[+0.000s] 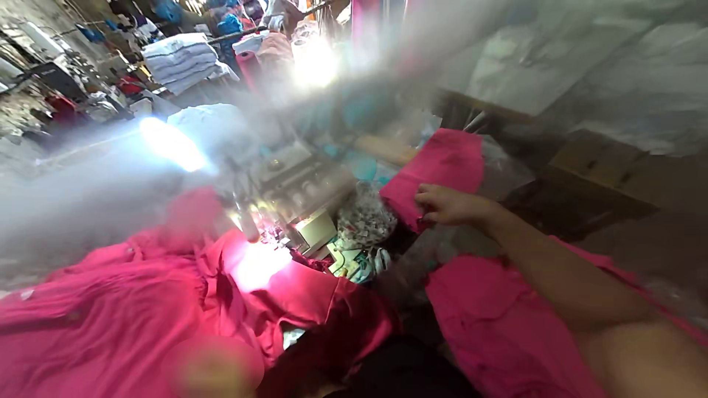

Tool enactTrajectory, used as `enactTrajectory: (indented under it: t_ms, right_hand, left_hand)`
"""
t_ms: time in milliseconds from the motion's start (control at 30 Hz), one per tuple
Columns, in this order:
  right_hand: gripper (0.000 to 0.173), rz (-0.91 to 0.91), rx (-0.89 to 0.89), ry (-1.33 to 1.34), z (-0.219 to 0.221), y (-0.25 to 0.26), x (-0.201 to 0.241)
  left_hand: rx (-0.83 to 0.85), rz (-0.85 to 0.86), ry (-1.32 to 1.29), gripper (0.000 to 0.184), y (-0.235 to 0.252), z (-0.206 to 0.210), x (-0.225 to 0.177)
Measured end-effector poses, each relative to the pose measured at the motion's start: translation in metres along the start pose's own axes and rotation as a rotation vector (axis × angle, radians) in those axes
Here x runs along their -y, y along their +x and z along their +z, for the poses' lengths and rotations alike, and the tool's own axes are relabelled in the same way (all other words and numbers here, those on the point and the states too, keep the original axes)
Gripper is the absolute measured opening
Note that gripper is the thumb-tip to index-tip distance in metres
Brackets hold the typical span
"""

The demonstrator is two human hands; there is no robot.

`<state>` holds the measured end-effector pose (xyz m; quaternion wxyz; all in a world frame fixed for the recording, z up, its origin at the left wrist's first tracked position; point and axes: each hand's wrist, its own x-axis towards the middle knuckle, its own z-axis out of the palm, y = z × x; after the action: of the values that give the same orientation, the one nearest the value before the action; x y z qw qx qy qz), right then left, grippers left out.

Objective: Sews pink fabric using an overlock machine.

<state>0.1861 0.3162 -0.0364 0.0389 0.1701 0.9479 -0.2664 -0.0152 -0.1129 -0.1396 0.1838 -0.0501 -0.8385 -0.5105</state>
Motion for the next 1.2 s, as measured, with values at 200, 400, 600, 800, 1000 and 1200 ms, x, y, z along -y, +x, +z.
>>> enactTrajectory:
  t_ms: [200, 400, 600, 800, 1000, 1200]
  right_hand:
    - [0.008, -0.052, 0.117, 0.177, -0.012, 0.002, 0.001]
    - [0.024, -0.085, 0.111, 0.125, -0.016, 0.01, 0.0]
    - [0.011, -0.055, 0.161, 0.009, -0.011, 0.011, 0.006]
    - [0.009, -0.118, 0.18, 0.178, -0.019, 0.016, -0.007]
    - [0.032, 0.215, -0.872, 0.258, -0.081, 0.024, -0.047]
    - [0.01, -0.854, -0.623, -0.202, -0.013, -0.019, 0.126]
  left_hand:
    - [0.08, 0.202, -0.248, 0.056, -0.006, 0.015, -0.052]
    - [0.21, 0.352, -0.597, 0.03, -0.013, 0.02, -0.097]
    - [0.252, 0.388, -0.498, 0.027, -0.011, 0.013, -0.092]
    - [0.361, 0.433, -0.514, 0.017, -0.013, 0.007, -0.103]
    - [0.472, 0.592, -0.594, 0.02, -0.018, 0.001, -0.134]
    - [0.736, 0.57, -0.71, 0.055, -0.03, 0.007, -0.154]
